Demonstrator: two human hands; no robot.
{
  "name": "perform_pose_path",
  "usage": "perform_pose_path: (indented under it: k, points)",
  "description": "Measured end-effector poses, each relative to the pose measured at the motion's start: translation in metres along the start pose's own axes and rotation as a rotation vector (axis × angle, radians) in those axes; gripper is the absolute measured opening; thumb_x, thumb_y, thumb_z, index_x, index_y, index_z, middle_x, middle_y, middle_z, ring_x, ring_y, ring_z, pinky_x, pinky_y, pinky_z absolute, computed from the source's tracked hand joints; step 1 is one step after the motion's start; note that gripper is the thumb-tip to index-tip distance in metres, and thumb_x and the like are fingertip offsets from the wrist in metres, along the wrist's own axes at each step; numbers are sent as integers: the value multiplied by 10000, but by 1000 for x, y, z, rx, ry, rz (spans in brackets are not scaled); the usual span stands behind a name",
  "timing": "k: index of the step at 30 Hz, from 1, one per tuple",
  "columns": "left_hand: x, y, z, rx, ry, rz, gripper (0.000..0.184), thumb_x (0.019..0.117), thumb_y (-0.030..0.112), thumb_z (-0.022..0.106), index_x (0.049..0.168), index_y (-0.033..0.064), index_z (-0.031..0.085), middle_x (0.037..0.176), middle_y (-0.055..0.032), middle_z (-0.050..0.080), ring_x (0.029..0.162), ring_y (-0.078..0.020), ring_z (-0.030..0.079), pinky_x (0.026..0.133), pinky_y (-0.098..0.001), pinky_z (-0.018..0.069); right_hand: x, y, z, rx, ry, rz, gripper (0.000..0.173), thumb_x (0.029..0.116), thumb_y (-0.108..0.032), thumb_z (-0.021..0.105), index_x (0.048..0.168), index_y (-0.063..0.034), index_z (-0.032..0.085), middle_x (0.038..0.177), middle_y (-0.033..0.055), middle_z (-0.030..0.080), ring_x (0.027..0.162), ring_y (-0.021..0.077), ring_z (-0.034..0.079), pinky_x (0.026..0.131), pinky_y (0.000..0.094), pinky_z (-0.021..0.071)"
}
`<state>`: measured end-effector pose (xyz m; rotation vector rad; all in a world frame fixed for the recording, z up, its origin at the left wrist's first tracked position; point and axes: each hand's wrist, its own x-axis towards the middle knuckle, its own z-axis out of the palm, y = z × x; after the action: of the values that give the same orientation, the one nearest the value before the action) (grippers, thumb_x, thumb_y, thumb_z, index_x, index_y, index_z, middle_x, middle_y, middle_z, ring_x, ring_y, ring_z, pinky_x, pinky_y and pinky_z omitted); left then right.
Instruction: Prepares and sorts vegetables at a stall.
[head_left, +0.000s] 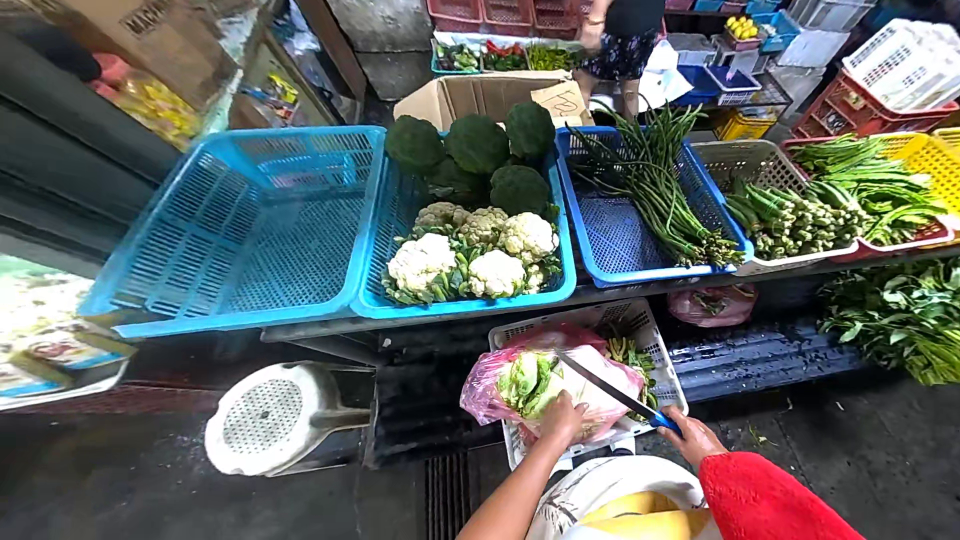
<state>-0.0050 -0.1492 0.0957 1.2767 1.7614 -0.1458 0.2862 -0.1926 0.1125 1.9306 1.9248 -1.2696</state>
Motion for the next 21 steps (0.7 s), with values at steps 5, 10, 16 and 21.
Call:
perform_pose_path:
  k: [5, 10, 16, 21]
  points:
    - [-4, 9, 23, 133, 61, 71, 388, 1085, 336, 426, 1269, 122, 692, 1293, -166, 643, 1279, -347, 561, 1108, -574, 386, 18, 30, 0, -16, -78, -82, 450, 1059, -357, 541, 1459, -151, 522, 1249, 174, 692, 1156, 350, 675, 1029, 570, 503]
    - [-12, 11, 40, 60, 134, 6, 390, 1105, 290, 381, 1221, 54, 669, 1186, -175, 702, 1189, -332, 641, 1085, -564, 422, 49, 48, 16, -54, -218, -154, 458, 1067, -338, 529, 1479, -141, 494, 1279, 189, 677, 1177, 368, 666, 1032, 586, 499]
    - [-35, 18, 56, 94, 232, -14, 341, 1079, 203, 424, 1214, 51, 697, 1252, -152, 690, 1254, -321, 599, 1144, -569, 332, 105, 0, 29, -70, -418, -346, 463, 1092, -341, 464, 1497, -118, 445, 1292, 229, 650, 1202, 391, 643, 1040, 584, 492]
    - [-67, -23, 75, -42, 373, 64, 323, 1064, 144, 447, 1157, 12, 726, 1169, -178, 720, 1195, -342, 643, 1123, -586, 378, 105, 19, 32, -42, -351, -463, 464, 1085, -306, 489, 1475, -55, 485, 1379, 201, 610, 1271, 325, 610, 1111, 490, 462]
